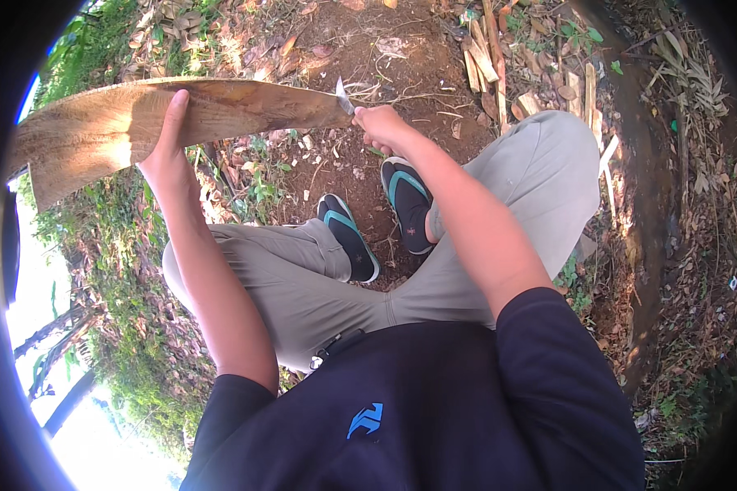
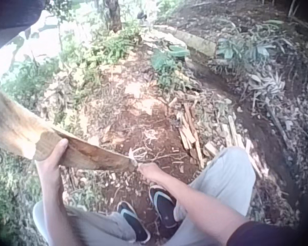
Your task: The person sits on the ground and uses a knife to carve a piece of wood. They hold the wood with their left hand and carefully shave off thin layers with the knife in their right hand, occasionally adjusting their grip on the wood.
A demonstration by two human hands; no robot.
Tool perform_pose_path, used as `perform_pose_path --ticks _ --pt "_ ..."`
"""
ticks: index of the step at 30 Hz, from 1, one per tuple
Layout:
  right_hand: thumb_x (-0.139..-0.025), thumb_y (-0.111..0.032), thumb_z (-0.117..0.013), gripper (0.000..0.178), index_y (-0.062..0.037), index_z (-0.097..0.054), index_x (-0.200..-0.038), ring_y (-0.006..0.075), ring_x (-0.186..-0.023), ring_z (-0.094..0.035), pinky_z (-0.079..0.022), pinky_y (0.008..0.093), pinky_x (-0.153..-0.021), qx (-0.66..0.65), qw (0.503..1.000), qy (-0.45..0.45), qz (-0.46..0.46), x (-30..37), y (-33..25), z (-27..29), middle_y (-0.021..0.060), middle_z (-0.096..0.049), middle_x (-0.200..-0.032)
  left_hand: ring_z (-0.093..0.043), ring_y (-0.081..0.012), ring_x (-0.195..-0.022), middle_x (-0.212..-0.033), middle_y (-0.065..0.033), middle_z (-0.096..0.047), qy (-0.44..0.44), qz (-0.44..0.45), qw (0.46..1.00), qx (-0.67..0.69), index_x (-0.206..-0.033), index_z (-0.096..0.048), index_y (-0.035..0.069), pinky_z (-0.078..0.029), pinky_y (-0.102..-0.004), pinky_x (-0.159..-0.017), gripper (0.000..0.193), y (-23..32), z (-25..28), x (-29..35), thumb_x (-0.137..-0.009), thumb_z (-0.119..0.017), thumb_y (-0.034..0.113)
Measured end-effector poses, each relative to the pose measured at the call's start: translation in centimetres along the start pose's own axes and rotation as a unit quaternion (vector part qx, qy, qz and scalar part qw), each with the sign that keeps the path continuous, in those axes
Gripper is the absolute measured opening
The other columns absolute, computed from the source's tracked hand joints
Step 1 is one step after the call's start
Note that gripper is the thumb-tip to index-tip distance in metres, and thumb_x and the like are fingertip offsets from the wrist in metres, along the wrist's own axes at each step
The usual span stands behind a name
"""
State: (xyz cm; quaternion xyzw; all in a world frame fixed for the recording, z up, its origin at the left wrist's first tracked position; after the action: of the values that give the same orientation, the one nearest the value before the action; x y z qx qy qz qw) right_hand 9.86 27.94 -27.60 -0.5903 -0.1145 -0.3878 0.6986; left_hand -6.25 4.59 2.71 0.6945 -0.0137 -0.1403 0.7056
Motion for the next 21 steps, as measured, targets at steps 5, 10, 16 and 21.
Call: perform_pose_path --ticks 5,10,16,21 --pt "-0.101 -0.035 -0.047 0.031 -0.0087 -0.063 -0.106 0.0461 -0.066 -0.064 -0.05 0.0524 -0.059 0.145 0.927 0.241 0.249 5.1 -8.8 3.5 0.0258 -0.065 -0.076 -0.06 -0.017 -0.104 -0.115 -0.0075 -0.063 -0.006 -0.035 0.999 0.017 -0.122 -0.06 0.0 -0.044 -0.0325 -0.098 0.052 0.9 -0.4 0.2 -0.078 -0.085 0.013" --pt "-0.103 -0.036 -0.045 0.031 -0.0077 -0.057 -0.107 0.0438 -0.082 -0.068 -0.054 0.0557 -0.072 0.321 0.912 0.179 0.181 6.1 -8.0 0.8 0.0251 -0.069 -0.084 -0.063 -0.0166 -0.098 -0.11 -0.0082 -0.065 0.017 -0.042 0.999 0.013 -0.118 -0.061 -0.001 -0.05 -0.0319 -0.091 0.051 1.2 -0.4 0.6 -0.075 -0.086 0.005" --pt "-0.102 -0.033 -0.045 0.034 -0.0033 -0.06 -0.111 0.0389 -0.079 -0.071 -0.055 0.0515 -0.072 0.342 0.92 0.135 0.135 2.7 -3.1 -0.3 0.0241 -0.071 -0.09 -0.062 -0.0169 -0.097 -0.109 -0.0082 -0.065 0.001 -0.04 0.999 -0.02 -0.118 -0.061 -0.001 -0.05 -0.0314 -0.09 0.05 1.0 -0.3 0.0 -0.075 -0.087 0.007" --pt "-0.1 -0.034 -0.05 0.04 -0.0004 -0.061 -0.118 0.0253 -0.06 -0.065 -0.052 0.0412 -0.06 -0.056 0.994 -0.047 -0.085 0.4 0.5 -0.1 0.0175 -0.069 -0.083 -0.064 -0.0162 -0.093 -0.105 -0.0071 -0.067 0.025 -0.008 0.999 0.021 -0.113 -0.064 0.0 -0.051 -0.0307 -0.087 0.044 0.6 -0.1 0.5 -0.076 -0.086 0.007"
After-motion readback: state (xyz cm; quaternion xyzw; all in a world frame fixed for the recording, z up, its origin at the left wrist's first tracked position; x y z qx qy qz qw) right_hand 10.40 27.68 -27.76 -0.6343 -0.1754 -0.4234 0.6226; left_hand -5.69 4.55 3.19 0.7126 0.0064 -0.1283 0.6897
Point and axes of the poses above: each hand's wrist, its own x-axis away from the middle knuckle, its own z-axis out of the back of the hand, y = z × x, the point moved 10 cm from there along -x, towards the middle knuckle
